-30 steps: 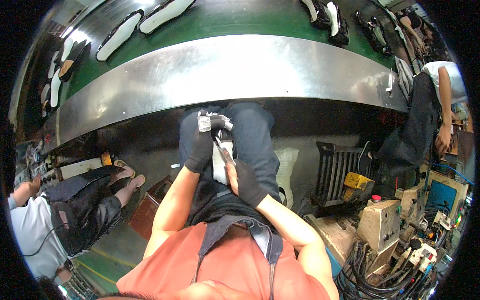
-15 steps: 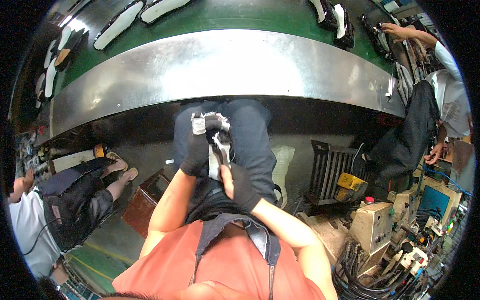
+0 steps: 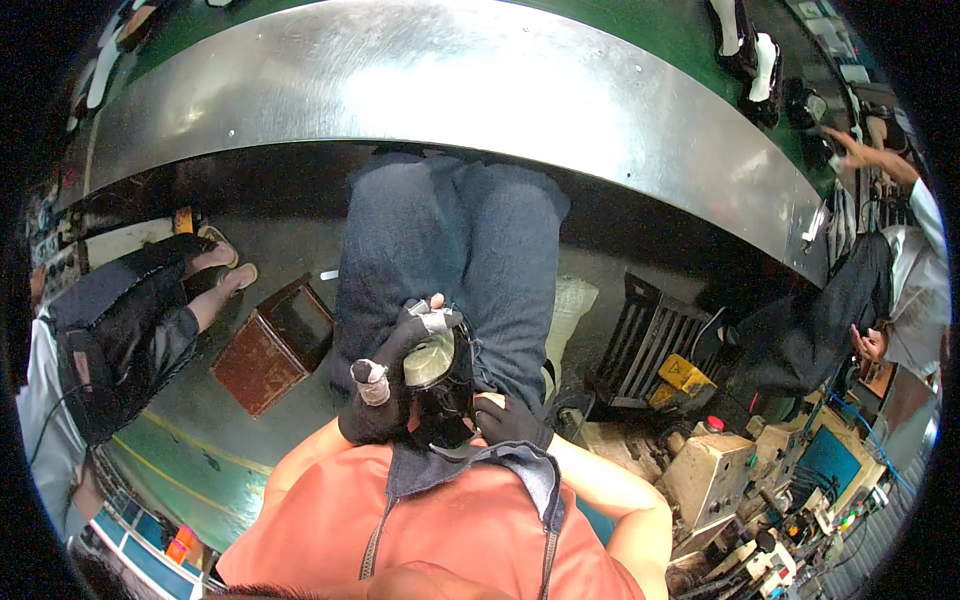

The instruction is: The person repeatedly picks up black shoes from a conveyor belt, wipes the soles with a white cloth, and uses a small metal tool to scrape or clean the edges. The shoes are then placed back onto the moving belt. This process is repeated for multiple shoes throughout the video.

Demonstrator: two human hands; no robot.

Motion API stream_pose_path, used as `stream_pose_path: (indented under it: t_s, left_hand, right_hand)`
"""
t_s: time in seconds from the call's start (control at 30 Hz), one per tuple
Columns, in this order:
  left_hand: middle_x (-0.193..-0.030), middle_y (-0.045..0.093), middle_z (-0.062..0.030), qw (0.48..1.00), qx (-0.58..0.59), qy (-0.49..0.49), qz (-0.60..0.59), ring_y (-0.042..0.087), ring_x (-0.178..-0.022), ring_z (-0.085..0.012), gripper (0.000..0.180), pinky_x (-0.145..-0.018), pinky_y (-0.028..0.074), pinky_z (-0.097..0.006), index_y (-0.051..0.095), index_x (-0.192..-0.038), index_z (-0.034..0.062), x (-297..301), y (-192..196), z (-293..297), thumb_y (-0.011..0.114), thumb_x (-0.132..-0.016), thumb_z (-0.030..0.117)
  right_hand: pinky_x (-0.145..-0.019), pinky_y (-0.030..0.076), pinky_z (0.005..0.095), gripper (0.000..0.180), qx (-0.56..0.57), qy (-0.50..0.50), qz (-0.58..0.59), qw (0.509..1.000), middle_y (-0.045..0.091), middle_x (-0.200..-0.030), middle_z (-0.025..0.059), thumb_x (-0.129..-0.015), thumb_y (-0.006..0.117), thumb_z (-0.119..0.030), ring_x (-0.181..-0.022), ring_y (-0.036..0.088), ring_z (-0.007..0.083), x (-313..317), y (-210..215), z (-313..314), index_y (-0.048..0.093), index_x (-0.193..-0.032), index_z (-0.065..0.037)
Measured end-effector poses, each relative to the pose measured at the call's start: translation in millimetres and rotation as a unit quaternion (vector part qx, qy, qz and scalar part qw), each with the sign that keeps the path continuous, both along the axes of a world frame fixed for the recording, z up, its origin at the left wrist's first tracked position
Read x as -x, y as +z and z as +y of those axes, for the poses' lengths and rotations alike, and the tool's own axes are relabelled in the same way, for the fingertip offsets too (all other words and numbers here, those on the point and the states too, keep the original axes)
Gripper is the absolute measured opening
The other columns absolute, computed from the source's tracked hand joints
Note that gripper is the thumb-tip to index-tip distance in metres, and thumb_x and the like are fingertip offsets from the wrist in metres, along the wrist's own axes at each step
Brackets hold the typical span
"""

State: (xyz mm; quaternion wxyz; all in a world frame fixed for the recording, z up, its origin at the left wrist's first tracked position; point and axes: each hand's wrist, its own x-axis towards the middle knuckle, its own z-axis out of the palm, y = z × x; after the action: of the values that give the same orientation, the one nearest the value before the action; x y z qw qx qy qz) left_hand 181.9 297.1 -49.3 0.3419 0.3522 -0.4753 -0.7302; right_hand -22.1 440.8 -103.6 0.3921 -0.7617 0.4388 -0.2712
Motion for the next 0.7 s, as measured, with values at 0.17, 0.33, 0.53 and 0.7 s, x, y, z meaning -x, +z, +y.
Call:
stream_pose_path:
  t_s: [0.17, 0.33, 0.53, 0.7]
  left_hand:
    - [-0.13, 0.054, -0.0138, 0.997, 0.04, 0.04, -0.056, 0.038, -0.133, -0.0298, 0.083, -0.111, 0.025, -0.044, 0.055, -0.125, 0.0017, -0.4, -27.5, -3.1, 0.017, -0.093, 0.067]
    - [-0.121, 0.06, -0.0109, 0.972, -0.168, -0.014, 0.166, 0.056, -0.115, -0.024, 0.049, -0.102, 0.041, -0.039, 0.055, -0.124, 0.0042, -0.6, -99.3, -16.2, 0.051, -0.096, 0.045]
    - [-0.115, 0.061, -0.0118, 0.981, -0.186, 0.01, 0.047, 0.059, -0.104, -0.0234, 0.045, -0.091, 0.046, -0.033, 0.051, -0.125, 0.0062, 19.8, -29.9, -68.6, 0.038, -0.102, 0.043]
    - [-0.109, 0.065, -0.0233, 0.893, 0.215, 0.086, -0.386, 0.064, -0.098, -0.0421, 0.047, -0.08, 0.051, -0.044, 0.049, -0.133, 0.0062, 46.4, -76.9, -54.7, 0.059, -0.093, 0.029]
  right_hand:
    - [-0.078, 0.052, 0.0417, 0.04, 0.024, -0.014, -0.016, 0.999, 0.058, -0.103, 0.0186, -0.076, 0.065, -0.038, -0.097, 0.061, 0.0345, 2.6, -8.2, 9.0, 0.06, -0.09, 0.0]
    - [-0.082, 0.051, 0.0413, 0.039, 0.049, 0.056, 0.092, 0.993, 0.057, -0.103, 0.0187, -0.075, 0.066, -0.035, -0.097, 0.06, 0.0361, 3.4, 3.9, -19.1, 0.058, -0.088, 0.001]
    - [-0.056, 0.042, 0.0294, 0.046, -0.34, -0.212, -0.136, 0.906, 0.056, -0.067, -0.0012, -0.104, 0.036, -0.04, -0.06, 0.052, 0.0085, -2.6, 103.3, -103.9, 0.06, -0.088, -0.005]
    - [-0.05, 0.045, 0.0272, 0.052, -0.484, -0.243, -0.158, 0.826, 0.056, -0.062, 0.0023, -0.102, 0.038, -0.05, -0.052, 0.054, 0.011, 28.9, 36.5, -169.4, 0.06, -0.089, -0.005]
